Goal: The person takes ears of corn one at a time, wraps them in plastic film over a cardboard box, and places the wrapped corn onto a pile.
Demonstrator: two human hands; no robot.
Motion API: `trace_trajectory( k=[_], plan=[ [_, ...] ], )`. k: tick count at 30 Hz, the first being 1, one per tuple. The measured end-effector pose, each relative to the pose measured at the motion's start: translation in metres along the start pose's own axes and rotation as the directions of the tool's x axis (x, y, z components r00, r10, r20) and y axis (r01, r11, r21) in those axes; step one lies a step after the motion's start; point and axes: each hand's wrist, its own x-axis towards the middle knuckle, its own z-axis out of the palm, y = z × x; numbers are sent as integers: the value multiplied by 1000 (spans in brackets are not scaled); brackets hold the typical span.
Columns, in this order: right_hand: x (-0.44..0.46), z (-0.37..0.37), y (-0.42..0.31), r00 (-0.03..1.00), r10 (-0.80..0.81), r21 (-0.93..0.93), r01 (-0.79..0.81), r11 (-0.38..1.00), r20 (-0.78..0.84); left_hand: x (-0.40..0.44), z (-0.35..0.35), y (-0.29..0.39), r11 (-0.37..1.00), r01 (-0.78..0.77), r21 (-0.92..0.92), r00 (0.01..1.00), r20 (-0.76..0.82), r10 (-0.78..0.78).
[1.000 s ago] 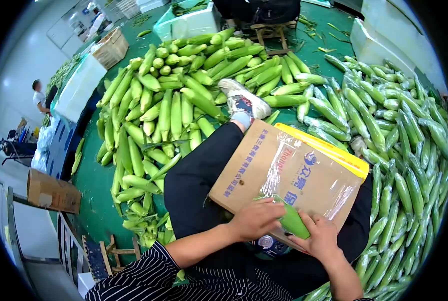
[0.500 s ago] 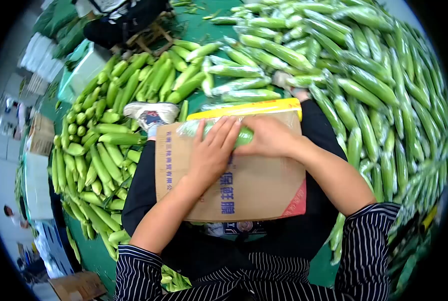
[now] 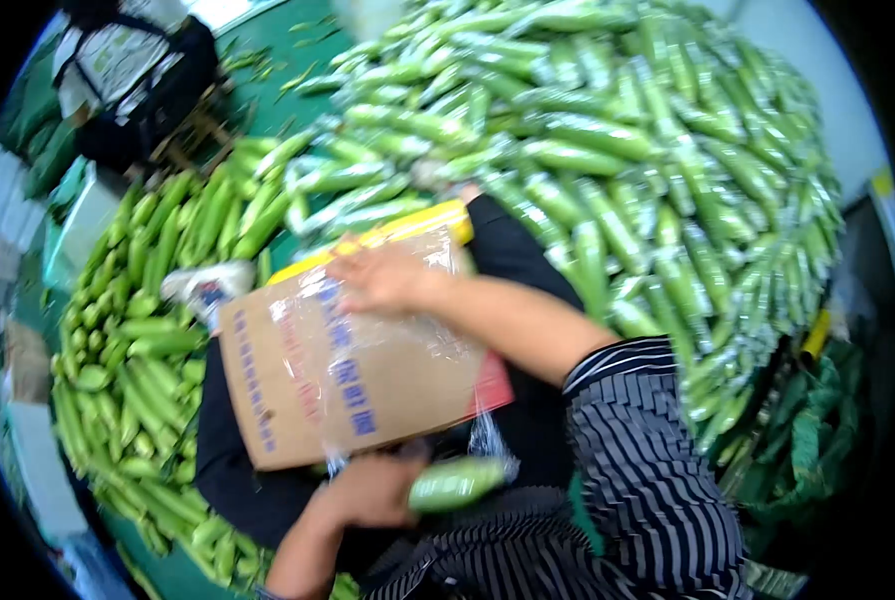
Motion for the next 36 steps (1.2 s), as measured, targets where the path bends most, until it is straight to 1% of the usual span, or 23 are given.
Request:
trace_trajectory(
  k=[1, 2, 4, 5, 6, 8, 11, 12, 13, 14, 15, 16, 19, 22, 24, 25, 26, 27, 29, 30, 32, 34, 36],
  plan=[
    [-13, 6, -14, 992, -7, 133, 23, 991, -125, -4, 9, 13, 998, 44, -36, 967, 251, -34],
    [-42, -21, -50, 987, -100, 225, 126, 966, -125, -4, 65, -13, 983, -55, -174, 972, 218, 93],
    [-113, -40, -110, 950, -248, 334, 176, 926, 189, -19, 79, -14, 958, 56, -282, 985, 172, -7],
    [-156, -20, -134, 927, -274, 553, 92, 828, 256, -29, 71, -12, 954, 59, -294, 997, 65, -42],
    [-188, -38, -163, 867, -251, 357, 91, 930, 431, -42, 64, -8, 950, 57, -308, 997, -41, -73],
    [-235, 24, -180, 738, -169, 675, -467, 571, 653, -76, 35, 9, 973, -9, -232, 926, -370, -80],
    [-276, 50, -191, 881, 114, 850, -472, 235, 459, -90, 22, -11, 998, 53, -37, 739, -671, -64],
    [-272, 53, -189, 953, 171, 905, -292, 308, 250, -85, 26, -26, 999, 0, -41, 668, -744, -31],
    [-262, 52, -185, 965, 257, 892, -67, 448, -57, -64, 41, -30, 972, -211, -106, 373, -928, -20],
    [-235, 37, -178, 873, 483, 998, 68, 20, -69, -38, 25, 8, 468, -745, -476, 226, -840, -493],
    [-208, 22, -171, 718, 691, 751, 498, -434, -77, -19, 22, 0, 135, -954, -267, 92, -691, -717],
    [-182, 7, -166, 529, 845, 399, 794, -459, -80, -7, 8, -1, -74, -990, -118, 139, -784, -605],
    [-121, -43, -169, 438, 898, 486, 776, -403, 45, 43, -11, 5, 594, -717, -365, 35, -870, -492],
    [-108, -99, -78, 547, 828, 494, 756, -429, -119, 20, -73, -9, 799, -471, -374, 345, -912, -223],
    [-100, -157, 35, 202, 880, 571, 816, 91, -429, 19, -110, -68, 876, -297, -380, 451, -865, -222],
    [-91, -186, 44, 114, 938, 554, 827, 93, -327, 12, -140, -104, 755, -294, -586, 437, -785, -439],
    [-88, -192, 48, 172, 967, 638, 770, -12, -189, 20, -165, -155, 810, -272, -519, 267, -849, -455],
    [-84, -169, 48, 214, 915, 784, 602, 153, -343, 26, -190, -203, 845, -187, -500, 197, -862, -467],
    [-97, -91, 40, 416, 732, 834, 145, 533, -540, 42, -233, -303, 897, 19, -442, 239, -869, -433],
    [-116, -57, 28, 568, 720, 863, -33, 504, -399, 53, -252, -319, 888, 243, -391, 255, -857, -447],
    [-126, -14, 13, 759, 520, 635, -187, 750, -391, 86, -260, -404, 867, 498, -28, 374, -895, -244],
    [-125, -4, 8, 862, 288, 328, -153, 932, -416, 116, -267, -432, 759, 650, 36, 495, -778, -387],
    [-118, -16, 12, 907, 235, 455, -55, 889, -348, 127, -284, -453, 713, 690, 125, 548, -734, -401]
  ],
)
